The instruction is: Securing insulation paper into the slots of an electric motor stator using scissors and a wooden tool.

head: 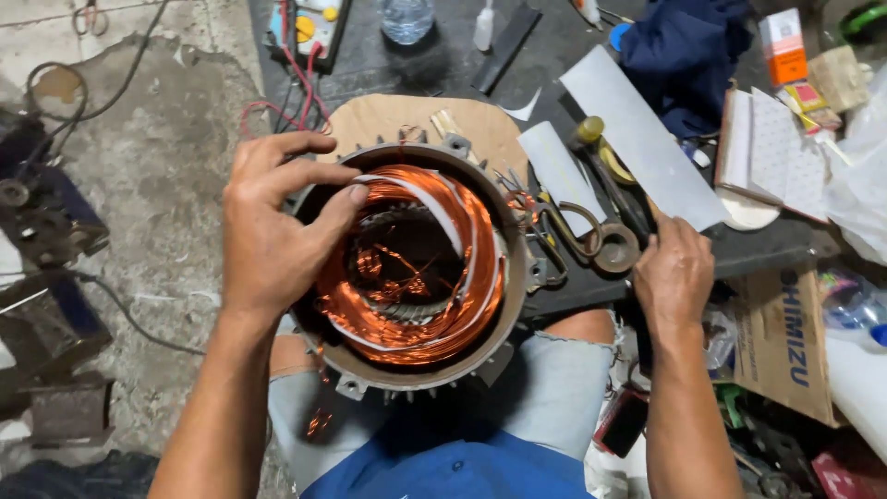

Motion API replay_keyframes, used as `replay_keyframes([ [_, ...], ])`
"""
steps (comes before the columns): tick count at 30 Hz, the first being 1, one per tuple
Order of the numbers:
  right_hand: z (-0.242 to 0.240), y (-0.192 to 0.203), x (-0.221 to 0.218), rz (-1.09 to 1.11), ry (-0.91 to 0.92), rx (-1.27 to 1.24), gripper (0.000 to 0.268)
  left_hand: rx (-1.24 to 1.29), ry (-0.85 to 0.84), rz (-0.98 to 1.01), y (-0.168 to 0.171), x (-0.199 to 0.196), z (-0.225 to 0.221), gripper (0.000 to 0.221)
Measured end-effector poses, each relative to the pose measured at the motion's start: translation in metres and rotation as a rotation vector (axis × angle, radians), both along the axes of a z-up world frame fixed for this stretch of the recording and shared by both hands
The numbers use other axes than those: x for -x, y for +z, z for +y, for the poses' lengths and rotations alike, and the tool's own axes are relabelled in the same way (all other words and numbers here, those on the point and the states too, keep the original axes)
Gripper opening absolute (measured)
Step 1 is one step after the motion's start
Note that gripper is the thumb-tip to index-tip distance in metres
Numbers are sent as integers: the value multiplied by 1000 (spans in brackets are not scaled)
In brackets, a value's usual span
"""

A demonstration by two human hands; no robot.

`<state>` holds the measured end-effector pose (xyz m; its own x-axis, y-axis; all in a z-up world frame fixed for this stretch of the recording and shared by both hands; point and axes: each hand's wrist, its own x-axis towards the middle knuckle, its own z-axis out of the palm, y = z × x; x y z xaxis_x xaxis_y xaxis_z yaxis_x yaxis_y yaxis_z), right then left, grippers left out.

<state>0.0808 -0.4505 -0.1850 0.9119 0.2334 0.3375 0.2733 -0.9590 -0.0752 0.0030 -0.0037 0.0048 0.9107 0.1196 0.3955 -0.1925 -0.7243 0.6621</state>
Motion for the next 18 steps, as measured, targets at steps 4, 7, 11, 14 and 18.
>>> replay_keyframes([
  [4,-7,-10,-9,156,-80,-49,40,40,46,6,-2,1,2,8],
  [7,-9,-8,-13,185,-105,-87,38,61,45,-14,-6,0,4,6],
  [11,-12,6,-18,269,-173,-132,44,70,51,16,-8,1,6,8],
  [14,11,54,-10,384,-251,-228,51,83,47,11,-13,0,9,8],
  [18,12,89,-2,521,-300,-267,54,114,50,13,-14,1,10,10],
])
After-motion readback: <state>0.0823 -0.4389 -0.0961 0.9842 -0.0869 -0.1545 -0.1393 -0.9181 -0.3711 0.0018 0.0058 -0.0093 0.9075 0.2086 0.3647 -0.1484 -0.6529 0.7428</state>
